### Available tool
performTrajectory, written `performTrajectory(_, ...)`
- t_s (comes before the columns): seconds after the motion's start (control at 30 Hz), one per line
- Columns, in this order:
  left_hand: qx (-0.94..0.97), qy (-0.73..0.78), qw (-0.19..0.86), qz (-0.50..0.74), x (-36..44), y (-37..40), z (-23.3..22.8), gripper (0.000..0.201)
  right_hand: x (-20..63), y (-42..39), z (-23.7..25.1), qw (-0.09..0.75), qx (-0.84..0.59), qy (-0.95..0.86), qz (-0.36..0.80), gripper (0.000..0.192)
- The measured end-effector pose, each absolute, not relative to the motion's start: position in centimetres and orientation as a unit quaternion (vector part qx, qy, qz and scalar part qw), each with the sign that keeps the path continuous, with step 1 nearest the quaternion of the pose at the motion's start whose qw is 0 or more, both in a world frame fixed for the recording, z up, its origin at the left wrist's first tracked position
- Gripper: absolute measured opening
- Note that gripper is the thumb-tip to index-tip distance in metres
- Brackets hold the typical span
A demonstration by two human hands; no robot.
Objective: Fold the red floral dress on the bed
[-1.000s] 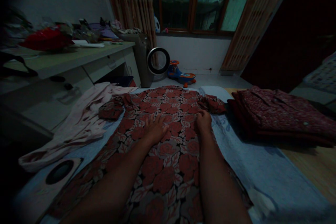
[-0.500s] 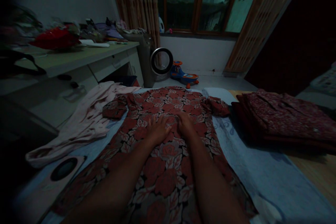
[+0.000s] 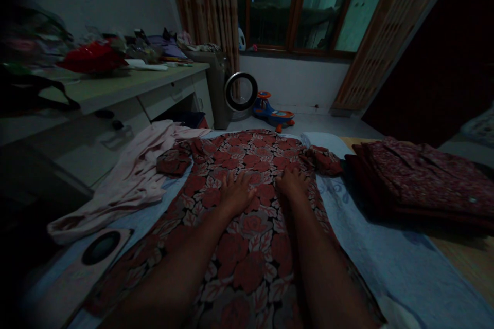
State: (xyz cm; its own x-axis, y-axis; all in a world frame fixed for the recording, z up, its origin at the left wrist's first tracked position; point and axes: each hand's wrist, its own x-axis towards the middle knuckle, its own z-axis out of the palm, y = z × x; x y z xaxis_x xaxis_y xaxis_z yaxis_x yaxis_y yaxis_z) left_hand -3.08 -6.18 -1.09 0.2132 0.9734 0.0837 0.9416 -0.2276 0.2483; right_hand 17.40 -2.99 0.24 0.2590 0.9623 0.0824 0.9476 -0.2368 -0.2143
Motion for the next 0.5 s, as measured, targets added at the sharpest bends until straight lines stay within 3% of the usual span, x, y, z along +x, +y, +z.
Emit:
performTrajectory(0.3, 0.778, 0.615, 0.057, 0.113, -3.1, -6.3, -1.0, 0.059, 11.7, -0.5, -1.6, 0.280, -0.525, -0.797, 0.103, 0.029)
performTrajectory(0.5, 0.778, 0.614, 0.043, 0.128, -3.3, -6.4, -1.2, 0.051, 11.8, -0.7, -3.1, 0.287, -0.513, -0.804, 0.086, 0.029)
